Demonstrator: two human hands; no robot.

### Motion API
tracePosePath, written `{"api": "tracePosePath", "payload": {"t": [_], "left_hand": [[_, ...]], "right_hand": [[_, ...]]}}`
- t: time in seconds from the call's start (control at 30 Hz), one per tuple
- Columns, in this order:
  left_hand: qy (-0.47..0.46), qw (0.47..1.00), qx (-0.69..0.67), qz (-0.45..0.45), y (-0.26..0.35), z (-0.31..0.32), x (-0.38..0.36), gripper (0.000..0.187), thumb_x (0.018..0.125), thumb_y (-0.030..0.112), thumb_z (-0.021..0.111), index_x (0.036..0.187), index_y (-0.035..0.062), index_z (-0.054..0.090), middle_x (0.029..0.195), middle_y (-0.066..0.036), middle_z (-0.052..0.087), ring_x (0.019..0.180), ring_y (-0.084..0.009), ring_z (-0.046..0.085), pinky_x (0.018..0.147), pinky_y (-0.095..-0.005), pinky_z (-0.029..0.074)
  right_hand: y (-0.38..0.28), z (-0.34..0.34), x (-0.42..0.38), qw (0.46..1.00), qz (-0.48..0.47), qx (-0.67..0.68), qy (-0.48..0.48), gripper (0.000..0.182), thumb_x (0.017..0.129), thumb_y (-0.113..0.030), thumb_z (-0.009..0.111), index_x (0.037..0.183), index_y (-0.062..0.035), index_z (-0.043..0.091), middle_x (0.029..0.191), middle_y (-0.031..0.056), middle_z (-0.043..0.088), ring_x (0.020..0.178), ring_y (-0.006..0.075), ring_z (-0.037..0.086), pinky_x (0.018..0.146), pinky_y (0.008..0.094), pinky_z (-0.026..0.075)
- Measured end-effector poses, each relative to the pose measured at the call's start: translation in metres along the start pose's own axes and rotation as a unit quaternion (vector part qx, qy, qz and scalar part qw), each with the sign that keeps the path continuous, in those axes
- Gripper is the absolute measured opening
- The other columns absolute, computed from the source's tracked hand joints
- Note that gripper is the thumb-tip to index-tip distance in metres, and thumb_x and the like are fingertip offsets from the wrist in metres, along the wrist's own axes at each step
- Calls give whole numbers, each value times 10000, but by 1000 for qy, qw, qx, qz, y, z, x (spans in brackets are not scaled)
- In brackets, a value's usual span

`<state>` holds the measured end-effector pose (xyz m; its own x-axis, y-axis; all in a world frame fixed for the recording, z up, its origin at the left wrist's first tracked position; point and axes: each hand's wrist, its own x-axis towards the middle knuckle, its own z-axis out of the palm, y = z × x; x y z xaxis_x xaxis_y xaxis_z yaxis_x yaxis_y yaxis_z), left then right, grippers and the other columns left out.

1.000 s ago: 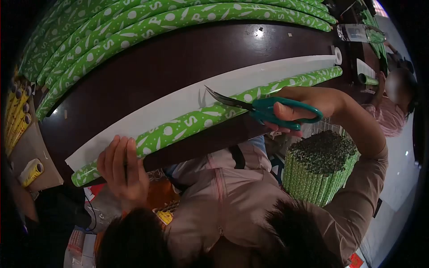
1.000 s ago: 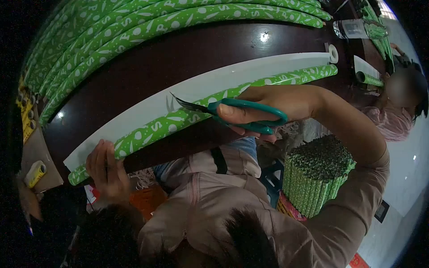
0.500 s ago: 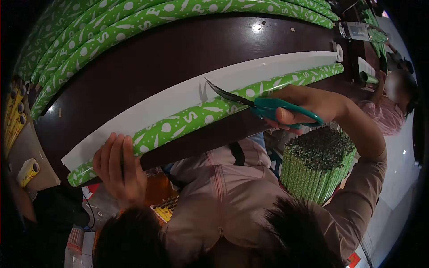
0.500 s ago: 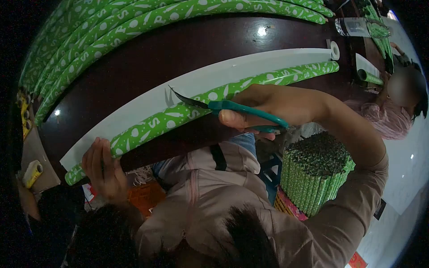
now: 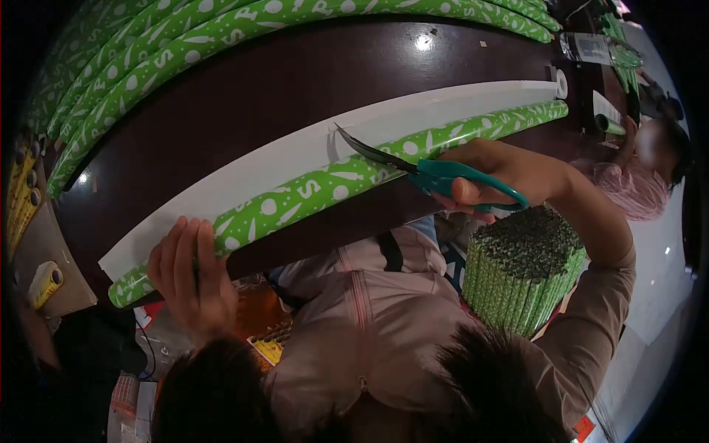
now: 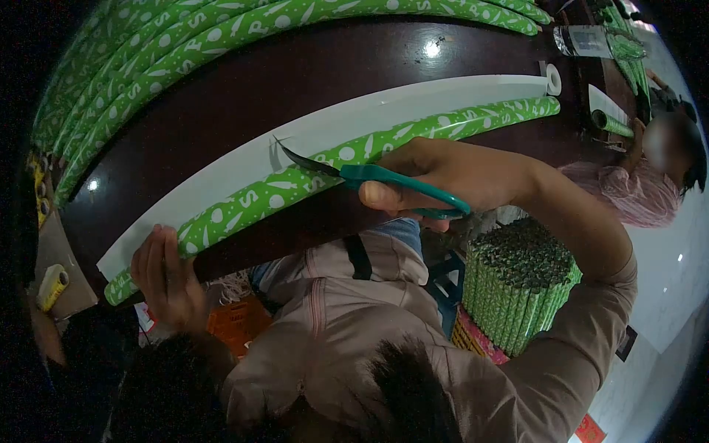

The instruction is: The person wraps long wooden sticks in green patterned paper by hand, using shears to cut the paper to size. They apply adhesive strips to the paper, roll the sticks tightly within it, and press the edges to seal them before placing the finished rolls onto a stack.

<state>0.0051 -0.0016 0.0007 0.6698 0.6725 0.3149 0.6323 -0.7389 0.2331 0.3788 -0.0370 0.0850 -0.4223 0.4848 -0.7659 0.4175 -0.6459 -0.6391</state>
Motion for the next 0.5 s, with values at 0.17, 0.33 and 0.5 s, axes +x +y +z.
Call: {"api": "tracePosePath", "payload": {"t": [0.17, 0.33, 0.5], "left_hand": [[-14, 1000, 10, 1, 2, -4, 4, 442, 783, -28, 684, 1219, 0, 618, 1215, -135, 603, 1149, -308, 595, 944, -463, 434], [4, 1000, 19, 3, 3, -1, 6, 392, 818, -6, 694, 1204, 5, 622, 1203, -127, 609, 1136, -304, 602, 927, -453, 445], [7, 1000, 18, -8, 7, -4, 8, 358, 833, 14, 702, 1183, 5, 625, 1197, -124, 610, 1129, -302, 605, 925, -454, 450]], "right_hand": [[3, 3, 0, 1000, -1, 23, 6, 738, 875, -743, 474, 767, -20, 580, 592, 19, 518, 506, 115, 560, 466, 261, 446], [4, 7, 1, 999, -4, 37, 19, 719, 878, -730, 487, 765, -24, 572, 596, 8, 501, 501, 109, 544, 464, 254, 433], [5, 10, 0, 998, -5, 52, 25, 710, 871, -735, 492, 751, -39, 567, 592, 1, 488, 500, 97, 524, 457, 249, 415]]}}
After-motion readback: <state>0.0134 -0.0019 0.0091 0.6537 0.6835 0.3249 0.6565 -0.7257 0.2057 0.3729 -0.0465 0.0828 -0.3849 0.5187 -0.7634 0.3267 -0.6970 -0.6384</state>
